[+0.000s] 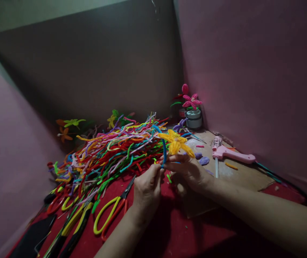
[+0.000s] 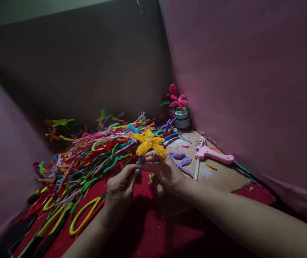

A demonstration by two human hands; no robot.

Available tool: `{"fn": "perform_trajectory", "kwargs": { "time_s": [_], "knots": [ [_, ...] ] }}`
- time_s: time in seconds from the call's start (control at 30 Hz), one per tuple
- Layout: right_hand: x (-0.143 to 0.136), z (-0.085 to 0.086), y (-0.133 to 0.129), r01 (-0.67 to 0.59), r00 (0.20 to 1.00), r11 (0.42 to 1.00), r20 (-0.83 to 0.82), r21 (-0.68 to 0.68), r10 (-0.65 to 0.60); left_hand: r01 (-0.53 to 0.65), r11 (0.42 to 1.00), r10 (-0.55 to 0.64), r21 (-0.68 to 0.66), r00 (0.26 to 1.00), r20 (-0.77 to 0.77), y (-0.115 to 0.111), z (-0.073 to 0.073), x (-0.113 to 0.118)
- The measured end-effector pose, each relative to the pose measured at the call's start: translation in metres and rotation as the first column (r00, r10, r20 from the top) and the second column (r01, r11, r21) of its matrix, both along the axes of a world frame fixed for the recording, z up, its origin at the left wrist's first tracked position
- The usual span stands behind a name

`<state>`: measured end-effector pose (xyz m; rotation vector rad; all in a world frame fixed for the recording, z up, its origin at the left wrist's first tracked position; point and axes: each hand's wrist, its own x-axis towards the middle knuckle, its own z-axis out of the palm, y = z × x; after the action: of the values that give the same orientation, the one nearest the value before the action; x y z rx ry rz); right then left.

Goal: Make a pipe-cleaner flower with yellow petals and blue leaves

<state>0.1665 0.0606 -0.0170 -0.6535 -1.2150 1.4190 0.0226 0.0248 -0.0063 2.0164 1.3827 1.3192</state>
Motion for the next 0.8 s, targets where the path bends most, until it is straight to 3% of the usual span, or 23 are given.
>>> {"fn": "perform_trajectory", "kwargs": {
  "time_s": [0.07,0.17,0.3,0.37,0.43,0.47,0.53,0.6,0.7,0.8],
  "knots": [
    [-0.001,0.000,-0.001,-0.034,0.999,0.999,0.002,-0.001,0.034,0.019,0.999,-0.018,-0.039,0.999,0.030,0.001,-0.001,-0.001],
    [0.001,0.002,-0.003,-0.150,0.988,0.989,-0.044,0.021,0.150,0.178,0.952,-0.108,-0.250,0.956,0.272,0.002,0.003,-0.002],
    [0.006,0.005,-0.004,-0.306,0.946,0.952,-0.121,-0.013,0.302,0.484,0.767,-0.154,-0.421,0.777,0.611,0.002,0.009,-0.004],
    [0.007,0.005,-0.005,-0.326,0.940,0.945,-0.116,-0.018,0.322,0.591,0.675,-0.162,-0.442,0.703,0.692,0.001,0.011,-0.005],
    [0.007,0.004,-0.005,-0.293,0.951,0.956,-0.104,-0.016,0.290,0.627,0.629,-0.182,-0.459,0.694,0.697,0.001,0.012,-0.005],
    [0.006,0.003,-0.005,-0.269,0.958,0.963,-0.104,-0.021,0.266,0.597,0.653,-0.201,-0.467,0.730,0.653,0.001,0.011,-0.005],
    [0.003,0.001,-0.005,-0.223,0.969,0.974,-0.118,-0.047,0.216,0.416,0.803,-0.209,-0.427,0.867,0.451,0.000,0.009,-0.003],
    [0.000,-0.002,-0.004,-0.172,0.980,0.982,-0.112,-0.083,0.162,0.169,0.948,-0.123,-0.271,0.976,0.181,-0.001,0.005,-0.002],
    [-0.002,-0.005,-0.005,-0.105,0.994,0.991,-0.042,-0.086,0.102,-0.003,0.993,0.003,-0.121,1.000,0.002,-0.003,0.000,0.001],
    [0.001,-0.002,-0.007,-0.142,0.990,0.989,-0.010,-0.040,0.142,0.057,0.973,-0.023,-0.225,0.989,0.149,-0.005,0.004,0.004]
  ]
}}
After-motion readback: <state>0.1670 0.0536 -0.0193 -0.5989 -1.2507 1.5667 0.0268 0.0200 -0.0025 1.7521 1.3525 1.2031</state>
